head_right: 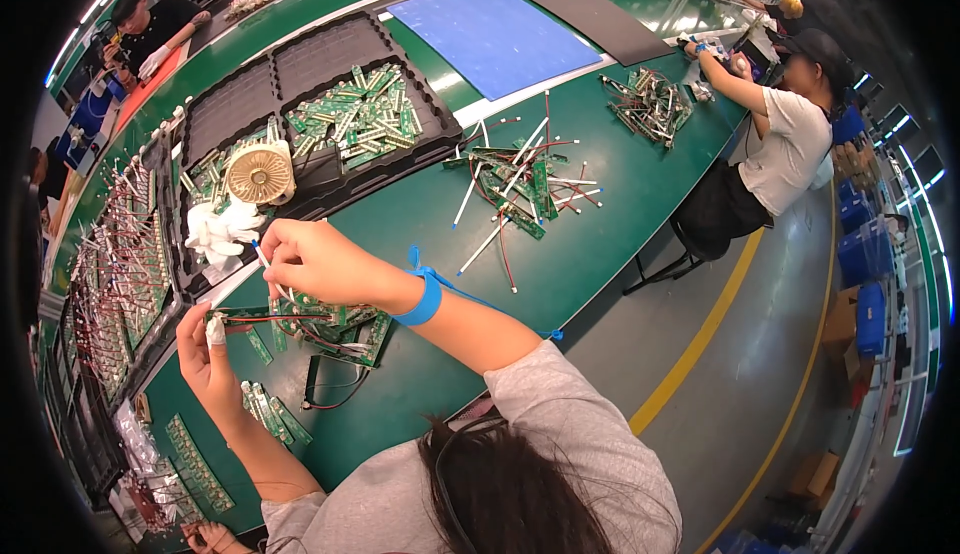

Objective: The person assembles circuit boards by plugging wire connectors into the boards by hand and placing them on the table.

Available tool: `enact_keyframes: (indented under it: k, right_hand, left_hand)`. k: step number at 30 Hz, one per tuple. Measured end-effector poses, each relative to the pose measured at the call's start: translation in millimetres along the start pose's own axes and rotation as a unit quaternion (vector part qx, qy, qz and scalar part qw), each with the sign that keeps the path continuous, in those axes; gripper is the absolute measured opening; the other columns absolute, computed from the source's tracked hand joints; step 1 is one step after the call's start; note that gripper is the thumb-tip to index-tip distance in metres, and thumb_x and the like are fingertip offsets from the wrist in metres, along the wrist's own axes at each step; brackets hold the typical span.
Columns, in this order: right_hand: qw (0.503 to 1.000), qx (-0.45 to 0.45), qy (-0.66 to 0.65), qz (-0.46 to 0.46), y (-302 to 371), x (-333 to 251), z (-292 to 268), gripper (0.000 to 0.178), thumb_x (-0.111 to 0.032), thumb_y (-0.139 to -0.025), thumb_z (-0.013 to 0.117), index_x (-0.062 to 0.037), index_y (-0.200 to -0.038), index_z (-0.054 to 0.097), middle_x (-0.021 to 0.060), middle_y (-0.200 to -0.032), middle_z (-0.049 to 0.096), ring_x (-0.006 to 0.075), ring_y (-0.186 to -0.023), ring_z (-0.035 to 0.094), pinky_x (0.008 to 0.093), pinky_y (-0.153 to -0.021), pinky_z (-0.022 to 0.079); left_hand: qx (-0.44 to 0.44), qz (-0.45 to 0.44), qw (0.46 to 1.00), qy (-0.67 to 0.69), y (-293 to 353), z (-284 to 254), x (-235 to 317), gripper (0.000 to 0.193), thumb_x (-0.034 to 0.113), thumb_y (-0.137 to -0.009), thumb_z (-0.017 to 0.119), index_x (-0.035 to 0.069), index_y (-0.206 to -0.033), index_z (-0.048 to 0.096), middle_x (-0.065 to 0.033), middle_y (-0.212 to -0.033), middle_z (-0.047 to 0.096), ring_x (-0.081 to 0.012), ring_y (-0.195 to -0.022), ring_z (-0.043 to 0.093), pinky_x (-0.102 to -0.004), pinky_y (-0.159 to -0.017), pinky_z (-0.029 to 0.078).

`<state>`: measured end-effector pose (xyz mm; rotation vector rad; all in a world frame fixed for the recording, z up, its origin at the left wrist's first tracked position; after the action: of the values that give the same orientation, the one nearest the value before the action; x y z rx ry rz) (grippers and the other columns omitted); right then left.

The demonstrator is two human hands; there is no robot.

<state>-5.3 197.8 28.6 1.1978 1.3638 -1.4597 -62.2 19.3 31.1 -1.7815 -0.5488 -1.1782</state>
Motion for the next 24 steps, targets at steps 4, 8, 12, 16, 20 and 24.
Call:
enact_keyframes:
  k: [4,8,12,16,20,24]
  right_hand:
    - [0.994,0.0,-0.105,0.015,-5.0,4.4,1.2,0.01,-0.005,-0.081,0.054,0.0023,-0.088,0.052,0.0062,-0.068,0.062,0.0086,-0.063,0.057,0.022,-0.057,0.043]
    - [0.992,0.014,-0.126,-0.005,-6.0,3.0,-0.6,0.011,-0.007,-0.081,0.056,0.0026,-0.085,0.054,0.0049,-0.069,0.06,0.0083,-0.063,0.056,0.0221,-0.057,0.044]
    - [0.994,0.008,-0.106,-0.005,-5.6,2.4,-0.2,0.01,-0.009,-0.083,0.057,0.0013,-0.082,0.055,0.0033,-0.073,0.057,0.0078,-0.067,0.053,0.0222,-0.061,0.043]
    - [0.997,-0.005,-0.071,-0.009,-3.4,1.0,2.3,0.011,-0.01,-0.082,0.058,0.0011,-0.082,0.055,0.0024,-0.073,0.056,0.0074,-0.066,0.052,0.0224,-0.06,0.043]
    - [0.998,-0.01,-0.062,-0.003,-2.2,1.3,3.7,0.011,-0.01,-0.082,0.058,0.0008,-0.082,0.055,0.0022,-0.073,0.057,0.0074,-0.067,0.051,0.0225,-0.06,0.043]
    - [1.0,-0.02,-0.007,-0.005,-1.5,0.9,4.7,0.01,-0.009,-0.082,0.057,0.001,-0.083,0.056,0.0029,-0.074,0.058,0.0072,-0.067,0.052,0.0224,-0.06,0.043]
  left_hand:
    - [-0.004,0.01,1.0,0.007,-0.8,0.7,-0.4,0.025,0.004,-0.084,0.053,-0.004,-0.107,0.05,-0.0103,-0.096,0.055,-0.0148,-0.08,0.056,-0.0277,-0.071,0.047]
    - [-0.004,0.016,1.0,0.004,-2.4,3.7,1.3,0.025,0.004,-0.084,0.052,-0.004,-0.107,0.05,-0.0103,-0.096,0.055,-0.0151,-0.08,0.056,-0.0284,-0.07,0.048]
    - [-0.009,0.009,1.0,0.013,-2.8,4.0,0.8,0.025,0.005,-0.085,0.052,-0.004,-0.107,0.049,-0.0107,-0.096,0.055,-0.0157,-0.08,0.057,-0.0288,-0.071,0.048]
    - [-0.006,0.009,1.0,0.019,-1.5,5.1,-1.1,0.025,0.007,-0.085,0.052,-0.004,-0.108,0.048,-0.0112,-0.095,0.056,-0.0165,-0.079,0.058,-0.0294,-0.07,0.049]
    - [0.002,0.01,1.0,0.013,-1.6,4.0,0.8,0.025,0.008,-0.086,0.052,-0.003,-0.108,0.048,-0.0115,-0.095,0.056,-0.0171,-0.079,0.058,-0.03,-0.07,0.05]
    - [0.027,0.017,0.999,0.018,-3.4,0.7,1.1,0.025,0.011,-0.087,0.052,-0.002,-0.107,0.047,-0.0119,-0.094,0.056,-0.0181,-0.079,0.058,-0.0297,-0.068,0.05]
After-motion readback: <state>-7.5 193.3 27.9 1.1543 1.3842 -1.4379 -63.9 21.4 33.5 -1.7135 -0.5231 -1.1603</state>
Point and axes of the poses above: each hand's wrist, its own y-axis away from the middle knuckle, its own z-axis out of the palm, x = y × z, the point moved 7 cm from there along -y, towards the middle knuckle
